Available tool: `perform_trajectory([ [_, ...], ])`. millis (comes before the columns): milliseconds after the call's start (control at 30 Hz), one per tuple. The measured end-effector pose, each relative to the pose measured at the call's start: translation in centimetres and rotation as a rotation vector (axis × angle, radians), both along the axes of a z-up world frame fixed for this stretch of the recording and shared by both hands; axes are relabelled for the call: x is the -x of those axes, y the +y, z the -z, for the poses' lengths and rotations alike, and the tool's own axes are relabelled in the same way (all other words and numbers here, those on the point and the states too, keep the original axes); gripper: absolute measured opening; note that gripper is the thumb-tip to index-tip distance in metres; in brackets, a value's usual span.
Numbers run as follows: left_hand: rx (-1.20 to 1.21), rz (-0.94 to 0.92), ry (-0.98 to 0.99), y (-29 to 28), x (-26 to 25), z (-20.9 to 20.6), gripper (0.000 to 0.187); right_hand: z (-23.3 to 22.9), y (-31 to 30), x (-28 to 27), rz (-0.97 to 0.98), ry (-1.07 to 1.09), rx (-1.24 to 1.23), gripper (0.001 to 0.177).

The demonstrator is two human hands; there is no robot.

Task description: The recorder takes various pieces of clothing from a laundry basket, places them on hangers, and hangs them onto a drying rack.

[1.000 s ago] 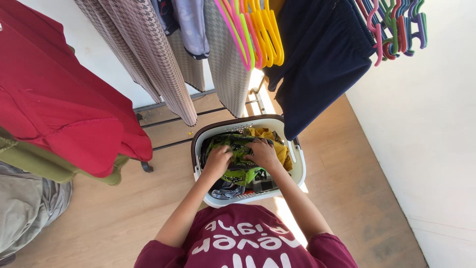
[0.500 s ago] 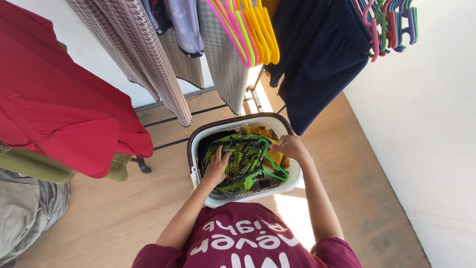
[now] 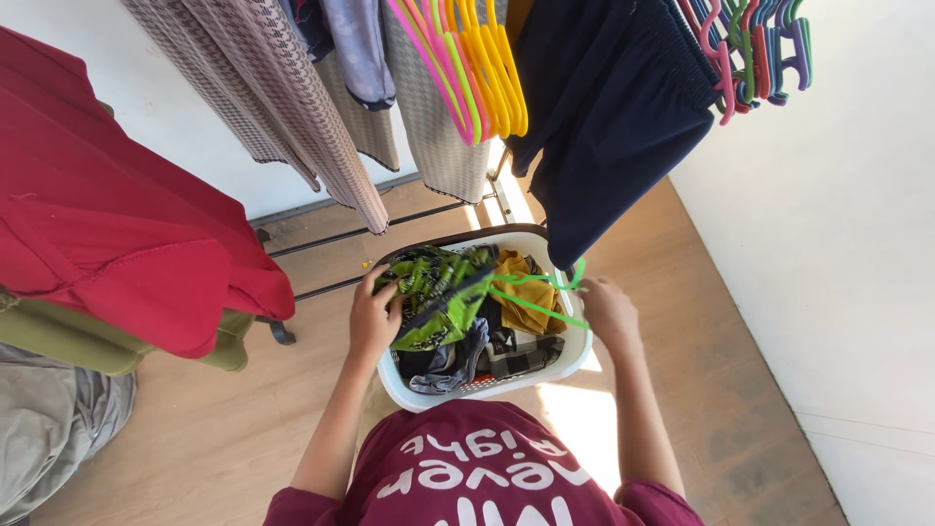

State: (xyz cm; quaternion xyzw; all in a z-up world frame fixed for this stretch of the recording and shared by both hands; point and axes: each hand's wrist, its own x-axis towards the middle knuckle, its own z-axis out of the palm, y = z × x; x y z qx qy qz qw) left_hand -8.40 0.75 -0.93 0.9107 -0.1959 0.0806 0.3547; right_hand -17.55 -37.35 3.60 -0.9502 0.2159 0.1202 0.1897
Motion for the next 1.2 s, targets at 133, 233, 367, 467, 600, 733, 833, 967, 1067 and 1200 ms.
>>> perform_trajectory([
  [133, 0.076, -0.005, 0.012, 0.3, 0.0, -0.8, 0.031, 1.5, -1.9, 1.1, 0.075, -0.203, 0.078, 0.024],
  [233, 0.083, 0.040, 0.019, -1.2, 0.6, 0.8, 0.029, 4.0, 1.2, 0.5, 0.105, -0.086, 0.037, 0.039],
  [367, 0.029, 0.066, -0.003, -3.3, 2.1, 2.2, 0.024, 2.1, 8.8, 0.9, -0.016, 0.151, 0.125, 0.041],
  [467, 0.039, 0.091, -0.015, -4.4, 2.7, 2.7, 0.018, 1.2, 13.4, 0.0, -0.197, -0.319, 0.052, 0.036],
  [600, 0.163, 0.138, 0.035, -4.5, 2.9, 2.8, 0.016, 5.0, 14.6, -1.4, -0.454, -0.577, -0.174, 0.027],
  [733, 0.308, 0.013, 0.008, -1.7, 1.7, 2.6, 0.021, 8.7, 11.2, -2.1, -0.325, -0.502, -0.617, 0.006],
  [833, 0.320, -0.090, -0.088, 0.1, 1.6, -1.6, 0.023, 10.0, 7.4, -1.6, -0.116, -0.368, -0.978, 0.012],
  [967, 0.289, -0.110, -0.201, 0.8, 1.6, -2.5, 0.022, 7.3, 5.5, -1.0, 0.041, -0.335, -0.974, 0.008],
  [1067, 0.371, -0.165, -0.164, 0.7, 0.8, -0.9, 0.021, 5.1, 5.0, -0.7, 0.137, -0.345, -1.019, 0.009],
  [1200, 0.336, -0.233, -0.046, -1.2, -0.1, 2.3, 0.018, 4.2, 6.5, -2.0, 0.157, -0.348, -0.734, 0.010],
])
